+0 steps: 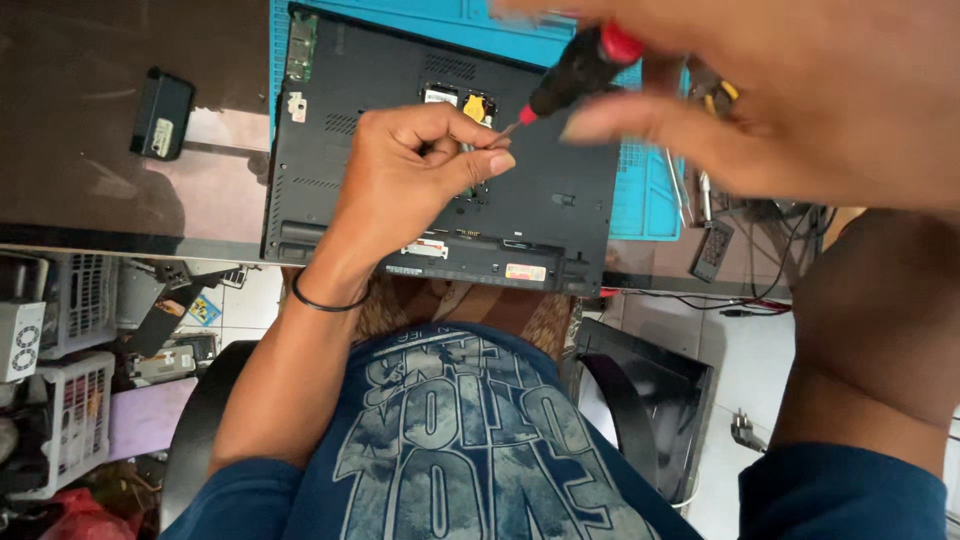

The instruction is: The person works on the underside of a disassembled laptop placed on a blue mat. They use a screwdriver to remove screws from the laptop's chassis and place them into a compartment on the mat. The person also handles small internal components and wires with their hands.

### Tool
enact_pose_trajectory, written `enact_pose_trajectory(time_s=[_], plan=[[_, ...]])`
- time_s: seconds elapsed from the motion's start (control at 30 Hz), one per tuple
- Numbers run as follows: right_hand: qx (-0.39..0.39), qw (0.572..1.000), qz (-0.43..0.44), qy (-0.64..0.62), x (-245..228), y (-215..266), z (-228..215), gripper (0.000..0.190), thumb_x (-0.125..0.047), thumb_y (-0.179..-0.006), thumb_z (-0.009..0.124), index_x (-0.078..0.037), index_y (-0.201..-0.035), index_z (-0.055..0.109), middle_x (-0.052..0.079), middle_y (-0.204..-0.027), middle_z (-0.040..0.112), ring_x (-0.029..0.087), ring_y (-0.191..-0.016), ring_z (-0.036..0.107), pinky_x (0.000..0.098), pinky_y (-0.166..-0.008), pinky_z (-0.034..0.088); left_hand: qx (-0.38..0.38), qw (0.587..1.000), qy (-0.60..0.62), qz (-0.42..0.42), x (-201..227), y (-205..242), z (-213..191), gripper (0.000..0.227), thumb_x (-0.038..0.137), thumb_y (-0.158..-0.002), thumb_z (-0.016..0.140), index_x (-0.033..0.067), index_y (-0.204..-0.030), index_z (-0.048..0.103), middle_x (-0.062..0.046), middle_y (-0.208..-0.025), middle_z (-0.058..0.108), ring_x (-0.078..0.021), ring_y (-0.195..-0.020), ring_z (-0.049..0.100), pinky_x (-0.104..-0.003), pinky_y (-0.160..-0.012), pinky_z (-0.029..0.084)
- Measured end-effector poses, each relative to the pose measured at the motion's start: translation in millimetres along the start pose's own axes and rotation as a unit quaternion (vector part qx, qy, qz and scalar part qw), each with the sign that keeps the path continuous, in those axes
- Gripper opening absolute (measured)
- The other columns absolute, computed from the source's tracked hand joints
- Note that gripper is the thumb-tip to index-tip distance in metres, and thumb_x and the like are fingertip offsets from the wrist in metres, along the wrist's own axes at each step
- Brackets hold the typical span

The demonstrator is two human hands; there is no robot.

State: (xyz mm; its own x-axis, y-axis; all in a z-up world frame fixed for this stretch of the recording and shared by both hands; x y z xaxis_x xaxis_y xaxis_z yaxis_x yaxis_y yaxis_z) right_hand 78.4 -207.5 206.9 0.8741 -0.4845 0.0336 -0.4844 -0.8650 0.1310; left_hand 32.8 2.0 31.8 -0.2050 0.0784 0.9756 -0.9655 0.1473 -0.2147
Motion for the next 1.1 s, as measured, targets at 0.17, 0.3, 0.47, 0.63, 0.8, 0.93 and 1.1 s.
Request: enact_pose_trajectory(time_s=[0.17,0.3,0.47,0.63,0.8,0.93,1.1], plan=[[-0.053,0.990,0.019,0.127,-4,-5,-5,0.064,-0.073,-0.122,0.053,-0.015,-0.093,0.052,-0.003,-0.062,0.041,0.019,-0.055,0.038,0.0338,-0.059,0.028,-0.006,1.000,-0.005,-0.016,3,2,1,0.011,0.009,-0.091,0.083,0.0085,-0.088,0.073,0.009,-0.062,0.024,-0.0031,-0.063,0.027,-0.025,-0.087,0.061],[0.013,0.991,-0.049,0.126,-5,0,-9,0.073,-0.075,-0.113,0.055,-0.016,-0.156,0.055,0.003,-0.092,0.058,0.023,-0.063,0.052,0.0372,-0.057,0.041,-0.008,1.000,-0.003,-0.017,3,0,1,0.010,0.009,-0.090,0.083,0.0078,-0.086,0.073,0.007,-0.063,0.023,-0.0041,-0.064,0.030,-0.029,-0.095,0.063],[0.018,0.957,-0.030,0.287,9,15,9,0.104,-0.107,-0.138,0.039,-0.015,-0.090,0.041,-0.002,-0.076,0.028,0.017,-0.068,0.033,0.0334,-0.073,0.032,-0.028,0.999,-0.022,-0.028,7,0,2,0.017,0.017,-0.091,0.082,0.0099,-0.105,0.078,0.009,-0.064,0.022,-0.0047,-0.064,0.026,-0.025,-0.088,0.055],[0.039,0.991,-0.124,-0.036,-6,-1,-25,0.050,-0.029,-0.107,0.052,0.000,-0.146,0.061,0.026,-0.135,0.065,0.049,-0.113,0.064,0.0611,-0.087,0.055,-0.010,0.999,-0.003,-0.041,5,-1,0,0.009,0.011,-0.091,0.083,0.0073,-0.099,0.080,0.009,-0.062,0.025,-0.0042,-0.062,0.026,-0.021,-0.062,0.033],[0.011,0.987,-0.026,0.160,-2,6,-12,0.069,-0.082,-0.114,0.060,-0.013,-0.112,0.061,0.000,-0.075,0.047,0.021,-0.069,0.051,0.0367,-0.067,0.041,-0.037,0.999,-0.028,-0.016,10,-2,1,0.006,0.013,-0.092,0.080,0.0102,-0.095,0.076,0.007,-0.064,0.021,-0.0043,-0.063,0.030,-0.029,-0.083,0.046],[0.034,0.990,-0.131,0.046,-5,-5,-28,0.044,-0.035,-0.110,0.059,-0.008,-0.145,0.066,0.009,-0.105,0.066,0.033,-0.078,0.057,0.0518,-0.074,0.047,-0.026,0.999,0.006,-0.038,6,-2,0,0.008,0.011,-0.091,0.082,0.0061,-0.097,0.079,0.008,-0.062,0.023,-0.0046,-0.062,0.028,-0.022,-0.078,0.053],[0.006,0.973,-0.022,0.230,-7,2,-18,0.073,-0.093,-0.118,0.050,-0.020,-0.124,0.056,-0.009,-0.066,0.047,0.014,-0.072,0.056,0.0302,-0.072,0.042,-0.035,0.999,0.009,-0.034,6,-1,0,0.007,0.012,-0.091,0.080,0.0084,-0.094,0.076,0.008,-0.063,0.021,-0.0036,-0.063,0.030,-0.029,-0.085,0.044]])
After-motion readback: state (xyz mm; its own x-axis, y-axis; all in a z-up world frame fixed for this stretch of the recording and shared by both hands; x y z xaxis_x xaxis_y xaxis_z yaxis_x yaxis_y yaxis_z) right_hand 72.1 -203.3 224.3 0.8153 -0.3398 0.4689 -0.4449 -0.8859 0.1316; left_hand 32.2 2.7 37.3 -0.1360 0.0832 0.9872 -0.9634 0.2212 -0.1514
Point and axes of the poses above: each hand's wrist, its own y-axis away from the middle knuckle, its own z-axis out of the palm, x = y × z, the point moved 2 cm from there along -y, towards the middle knuckle
